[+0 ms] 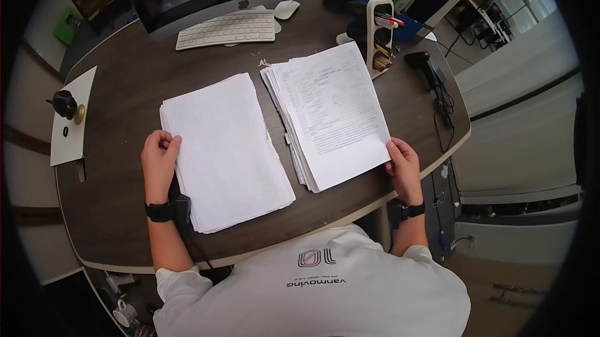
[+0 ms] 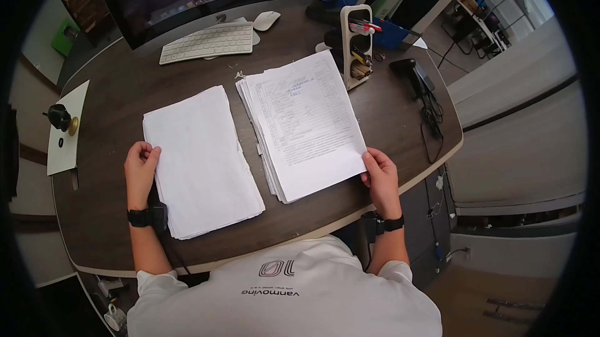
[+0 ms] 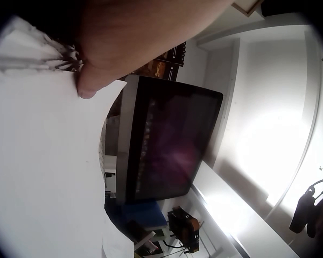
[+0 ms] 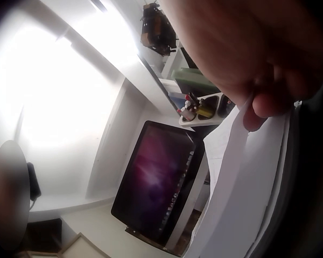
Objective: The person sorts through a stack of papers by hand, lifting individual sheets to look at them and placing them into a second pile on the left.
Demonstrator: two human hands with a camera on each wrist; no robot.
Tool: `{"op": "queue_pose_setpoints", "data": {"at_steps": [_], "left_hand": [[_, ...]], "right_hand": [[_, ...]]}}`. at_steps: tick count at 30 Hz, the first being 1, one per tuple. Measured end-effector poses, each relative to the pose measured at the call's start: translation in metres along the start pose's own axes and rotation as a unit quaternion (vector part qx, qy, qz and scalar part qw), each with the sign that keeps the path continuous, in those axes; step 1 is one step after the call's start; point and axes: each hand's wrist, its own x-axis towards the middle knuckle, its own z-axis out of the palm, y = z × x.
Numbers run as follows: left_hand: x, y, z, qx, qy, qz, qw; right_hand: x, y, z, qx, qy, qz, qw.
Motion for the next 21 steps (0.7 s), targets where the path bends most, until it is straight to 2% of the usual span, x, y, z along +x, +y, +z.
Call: {"op": "queue_pose_setpoints", "data": {"at_steps": [4,10,12,16,18,19,20,21], "left_hand": [[-0.002,0.005,-0.002,0.000,-0.008,0.012,1.000],[-0.002,0.005,-0.003,0.014,-0.011,0.030,0.999],[-0.002,0.004,-0.003,0.015,-0.011,0.033,0.999],[0.000,0.001,-0.001,-0.020,0.008,0.058,0.998],[0.000,0.003,-0.002,-0.040,0.022,0.070,0.996],[0.000,0.007,-0.002,-0.101,0.017,0.051,0.993],[0.000,0.009,-0.003,-0.160,0.011,0.033,0.986],[0.000,0.008,-0.005,-0.157,0.010,0.034,0.987]], "right_hand": [[0.000,0.000,0.004,-0.038,0.006,-0.016,0.999],[0.010,0.015,0.000,-0.148,0.025,-0.088,0.985],[0.015,0.020,0.002,-0.203,0.047,-0.199,0.958],[0.004,0.007,0.008,-0.268,0.073,-0.178,0.944],[-0.008,-0.007,0.022,-0.408,0.178,-0.243,0.862],[-0.013,-0.012,0.030,-0.406,0.176,-0.242,0.864],[-0.019,-0.016,0.039,-0.350,0.145,-0.265,0.887],[-0.025,-0.017,0.048,-0.292,0.115,-0.286,0.905]]}}
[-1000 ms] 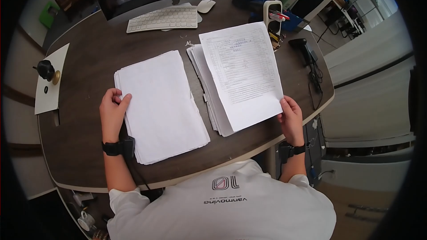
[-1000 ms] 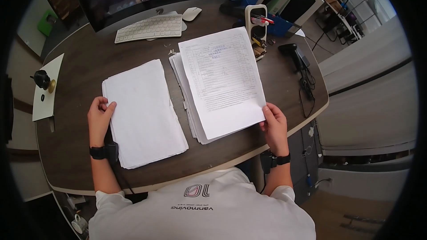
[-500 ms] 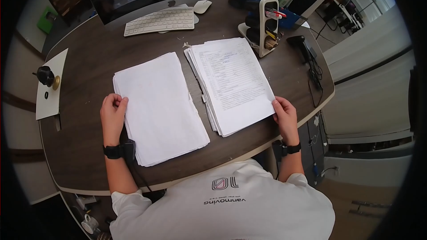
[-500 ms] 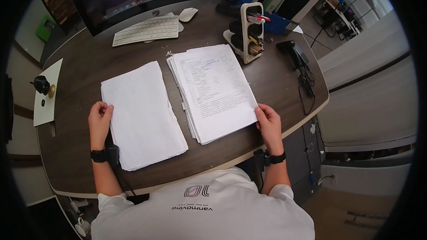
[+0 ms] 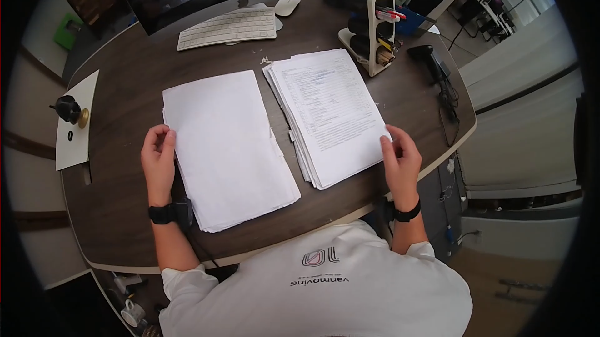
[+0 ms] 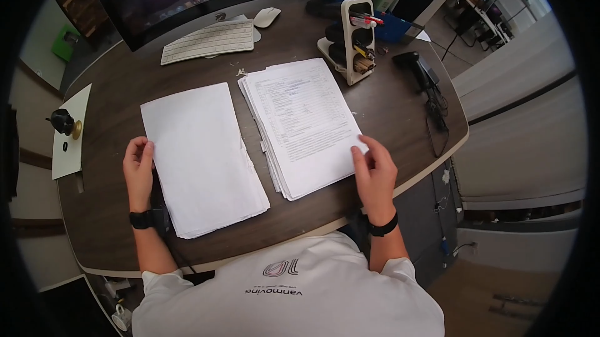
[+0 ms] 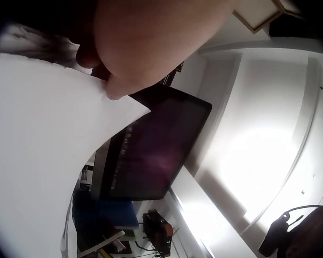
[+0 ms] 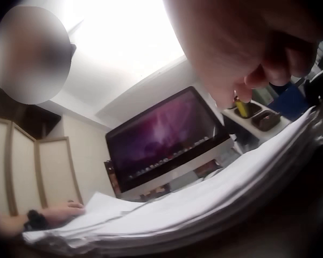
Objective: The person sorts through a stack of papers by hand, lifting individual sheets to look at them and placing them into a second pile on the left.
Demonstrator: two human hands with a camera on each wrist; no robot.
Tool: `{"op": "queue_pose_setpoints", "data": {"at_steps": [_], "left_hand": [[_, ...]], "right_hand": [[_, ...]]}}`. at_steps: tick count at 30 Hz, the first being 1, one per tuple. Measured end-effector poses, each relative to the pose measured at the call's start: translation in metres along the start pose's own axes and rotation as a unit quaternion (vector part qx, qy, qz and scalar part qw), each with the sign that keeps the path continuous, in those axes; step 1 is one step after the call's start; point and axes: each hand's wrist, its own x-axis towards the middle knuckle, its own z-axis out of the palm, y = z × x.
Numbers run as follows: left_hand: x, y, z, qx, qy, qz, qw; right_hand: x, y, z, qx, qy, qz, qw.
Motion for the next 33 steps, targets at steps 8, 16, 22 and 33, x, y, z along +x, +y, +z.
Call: {"op": "queue_pose_setpoints", "data": {"at_steps": [8,16,22,33], "left_hand": [[0.001,0.003,-0.001,-0.357,-0.001,-0.069,0.931],[-0.004,0.004,0.001,-0.374,-0.060,-0.077,0.922],[-0.011,-0.006,0.003,-0.361,-0.150,-0.065,0.918],[0.000,-0.003,0.001,0.108,-0.002,-0.054,0.993]], "right_hand": [[-0.041,-0.082,0.049,0.181,-0.338,-0.015,0.923],[-0.046,-0.069,0.060,0.314,-0.368,0.142,0.863],[-0.037,-0.042,0.049,0.250,-0.282,0.139,0.916],[0.003,0.018,-0.005,0.344,-0.066,0.225,0.909]]}}
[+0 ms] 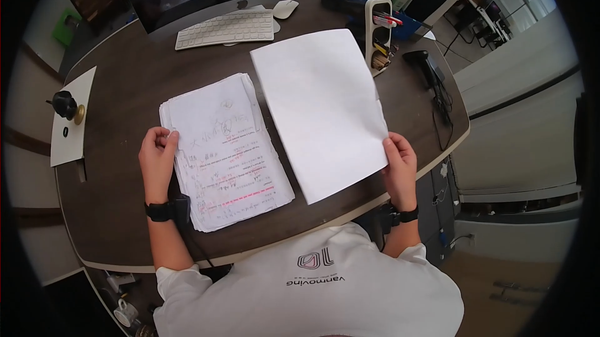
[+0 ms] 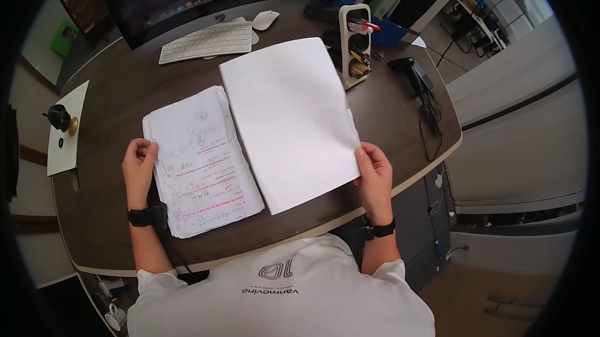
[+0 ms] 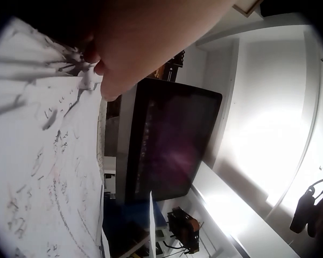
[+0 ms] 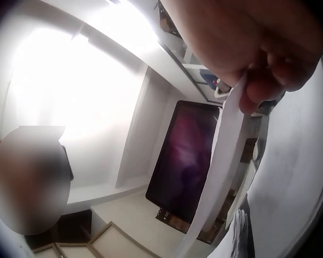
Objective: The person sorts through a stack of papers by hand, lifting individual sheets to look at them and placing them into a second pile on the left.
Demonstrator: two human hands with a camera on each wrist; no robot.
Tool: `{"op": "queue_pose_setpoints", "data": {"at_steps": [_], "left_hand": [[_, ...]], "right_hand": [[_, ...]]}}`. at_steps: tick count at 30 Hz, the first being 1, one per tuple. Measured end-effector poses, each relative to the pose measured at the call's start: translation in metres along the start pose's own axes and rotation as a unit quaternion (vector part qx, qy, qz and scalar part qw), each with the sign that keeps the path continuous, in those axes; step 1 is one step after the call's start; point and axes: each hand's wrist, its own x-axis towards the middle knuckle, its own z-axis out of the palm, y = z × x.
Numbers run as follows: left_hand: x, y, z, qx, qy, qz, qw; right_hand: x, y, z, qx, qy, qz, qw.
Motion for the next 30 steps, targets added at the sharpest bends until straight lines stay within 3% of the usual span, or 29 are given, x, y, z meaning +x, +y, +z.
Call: {"op": "queue_pose_setpoints", "data": {"at_steps": [5,22,24,25,26,27,28,30], "left_hand": [[-0.004,0.007,0.001,0.060,0.004,0.026,0.998],[-0.002,-0.003,0.003,0.064,-0.007,0.053,0.997],[-0.002,-0.007,0.004,0.039,0.005,0.069,0.997],[-0.001,-0.007,0.004,0.040,0.004,0.068,0.997],[-0.001,-0.005,0.004,0.014,0.004,0.075,0.997],[-0.001,-0.005,0.003,-0.011,0.005,0.082,0.997],[-0.001,-0.005,0.002,-0.008,0.005,0.082,0.997],[0.000,-0.006,0.000,-0.110,-0.029,0.031,0.993]], "right_hand": [[0.016,-0.004,-0.023,-0.041,0.042,0.005,0.998],[0.032,0.024,-0.026,-0.151,0.031,-0.030,0.988],[0.033,0.028,-0.025,-0.256,0.038,-0.125,0.958],[0.030,0.025,-0.023,-0.256,0.038,-0.123,0.958],[0.025,0.021,-0.022,-0.393,0.073,-0.229,0.888],[0.017,0.012,-0.015,-0.515,0.105,-0.325,0.786],[0.010,0.003,-0.007,-0.513,0.104,-0.324,0.788],[-0.006,-0.014,0.014,-0.426,0.055,-0.262,0.864]]}}
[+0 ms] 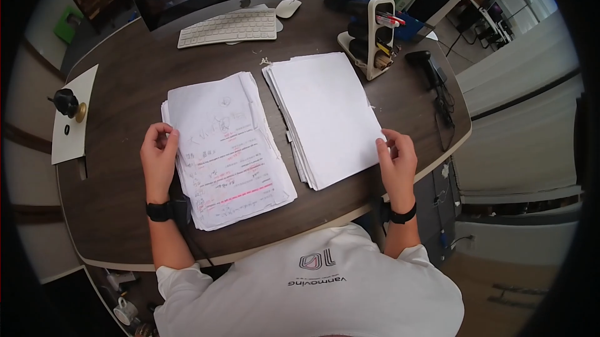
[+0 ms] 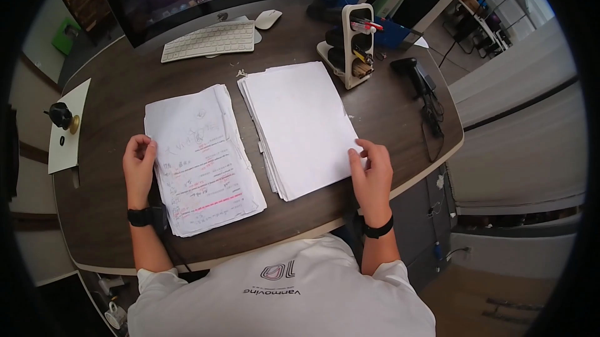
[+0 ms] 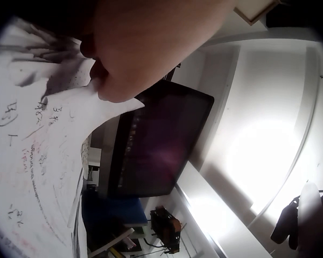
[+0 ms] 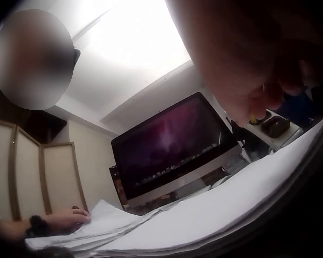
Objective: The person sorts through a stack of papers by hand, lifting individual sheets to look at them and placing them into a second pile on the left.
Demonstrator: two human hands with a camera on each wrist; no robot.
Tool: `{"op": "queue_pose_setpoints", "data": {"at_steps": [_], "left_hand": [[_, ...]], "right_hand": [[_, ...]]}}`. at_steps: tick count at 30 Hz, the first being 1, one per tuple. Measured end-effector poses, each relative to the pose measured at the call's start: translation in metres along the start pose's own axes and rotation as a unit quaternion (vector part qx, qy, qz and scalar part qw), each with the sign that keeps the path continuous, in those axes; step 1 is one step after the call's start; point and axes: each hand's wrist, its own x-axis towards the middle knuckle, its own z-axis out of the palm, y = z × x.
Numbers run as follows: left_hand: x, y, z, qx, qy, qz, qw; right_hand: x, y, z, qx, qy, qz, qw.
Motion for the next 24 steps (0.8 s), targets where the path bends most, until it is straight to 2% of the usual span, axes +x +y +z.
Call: {"op": "queue_pose_setpoints", "data": {"at_steps": [1,3,4,5,6,7,8,9,13,15,16,18,19,21,22,23,24], "left_hand": [[0.000,0.003,0.000,0.002,-0.003,0.002,1.000],[-0.003,0.010,0.000,-0.154,-0.014,-0.016,0.988],[-0.004,0.009,0.000,-0.153,-0.016,-0.015,0.988],[-0.004,0.007,0.000,-0.227,-0.007,-0.016,0.974],[-0.003,0.008,-0.001,-0.300,0.003,-0.017,0.954],[-0.002,0.014,0.001,-0.298,0.002,-0.013,0.954],[-0.005,0.025,0.006,-0.349,0.015,-0.014,0.937],[-0.006,0.030,0.008,-0.399,0.029,-0.017,0.916],[-0.003,0.013,0.002,-0.429,-0.021,-0.012,0.903],[-0.007,0.018,0.009,-0.448,-0.021,-0.035,0.893],[-0.009,0.024,0.012,-0.449,-0.022,-0.036,0.892],[-0.012,0.034,0.014,-0.473,-0.028,-0.049,0.879],[-0.012,0.033,0.012,-0.473,-0.029,-0.049,0.879],[-0.011,0.027,0.003,-0.387,-0.080,-0.045,0.917],[-0.007,0.018,0.001,-0.389,-0.079,-0.047,0.916],[-0.003,0.007,0.000,-0.241,-0.026,-0.021,0.970],[-0.001,0.001,0.000,-0.084,0.027,0.004,0.996]], "right_hand": [[-0.005,-0.011,0.001,0.064,-0.048,0.026,0.997],[-0.021,-0.032,0.014,0.206,-0.153,0.059,0.965],[-0.026,-0.044,0.018,0.228,-0.207,0.052,0.950],[-0.029,-0.055,0.023,0.250,-0.261,0.043,0.931],[-0.032,-0.065,0.031,0.263,-0.277,0.036,0.923],[-0.034,-0.073,0.038,0.276,-0.293,0.028,0.915],[-0.033,-0.084,0.041,0.265,-0.292,-0.013,0.919],[-0.035,-0.091,0.046,0.266,-0.291,-0.013,0.919],[-0.042,-0.103,0.061,0.292,-0.307,-0.051,0.904],[-0.045,-0.098,0.065,0.345,-0.395,0.027,0.851],[-0.045,-0.097,0.065,0.344,-0.393,0.027,0.852],[-0.043,-0.093,0.062,0.354,-0.355,0.090,0.861],[-0.041,-0.088,0.061,0.353,-0.354,0.090,0.861],[-0.036,-0.071,0.054,0.416,-0.300,0.168,0.842],[-0.029,-0.067,0.046,0.430,-0.268,0.180,0.843],[-0.024,-0.056,0.040,0.428,-0.240,0.200,0.848],[-0.019,-0.046,0.034,0.431,-0.210,0.217,0.850]]}}
